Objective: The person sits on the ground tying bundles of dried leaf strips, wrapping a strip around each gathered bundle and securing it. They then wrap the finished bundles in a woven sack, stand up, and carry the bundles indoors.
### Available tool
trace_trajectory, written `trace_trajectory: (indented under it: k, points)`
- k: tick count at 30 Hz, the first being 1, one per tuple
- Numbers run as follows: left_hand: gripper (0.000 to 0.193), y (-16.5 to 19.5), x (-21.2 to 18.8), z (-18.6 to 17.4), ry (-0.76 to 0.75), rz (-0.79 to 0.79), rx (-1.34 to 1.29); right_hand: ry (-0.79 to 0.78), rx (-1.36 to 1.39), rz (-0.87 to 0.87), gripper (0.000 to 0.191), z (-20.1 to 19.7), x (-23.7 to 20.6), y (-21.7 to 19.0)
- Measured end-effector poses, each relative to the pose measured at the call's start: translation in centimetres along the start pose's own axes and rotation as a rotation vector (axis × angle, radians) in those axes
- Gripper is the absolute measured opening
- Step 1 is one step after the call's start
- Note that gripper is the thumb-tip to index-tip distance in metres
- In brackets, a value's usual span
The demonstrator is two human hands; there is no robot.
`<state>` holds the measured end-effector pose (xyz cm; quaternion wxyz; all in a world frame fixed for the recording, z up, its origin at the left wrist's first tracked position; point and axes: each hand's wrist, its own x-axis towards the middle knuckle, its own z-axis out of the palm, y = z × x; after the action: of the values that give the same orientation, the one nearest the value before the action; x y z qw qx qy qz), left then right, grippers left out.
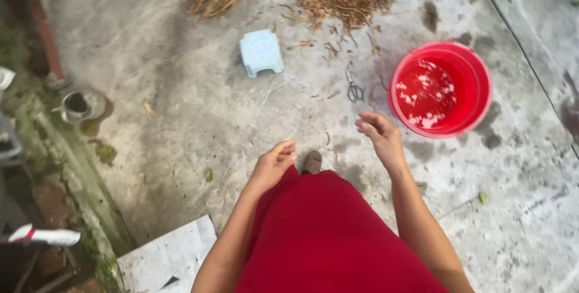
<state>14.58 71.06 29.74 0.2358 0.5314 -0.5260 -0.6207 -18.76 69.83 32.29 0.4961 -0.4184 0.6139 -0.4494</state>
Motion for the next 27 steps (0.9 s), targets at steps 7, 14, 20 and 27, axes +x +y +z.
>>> trace_trajectory:
  k: [7, 14, 20, 27]
  points:
    - [0.045, 0.7, 4.9, -2.4, -0.091, -0.135, -0.140, 0.031, 0.094, 0.112, 0.028, 1.9, 5.6, -0.8]
    - [0.046, 2.5, 15.0, -7.4, -0.137, -0.207, -0.161, 0.178, 0.071, 0.268, 0.028, 0.8, 11.9, 0.4]
    - [0.042, 6.8, 24.6, -10.8, -0.199, -0.187, -0.001, 0.298, 0.114, 0.322, 0.030, 0.5, 15.6, 1.4]
    - [0.041, 10.0, 31.5, -9.3, -0.203, -0.256, 0.129, 0.342, 0.103, 0.484, 0.028, 0.8, 17.9, 3.2]
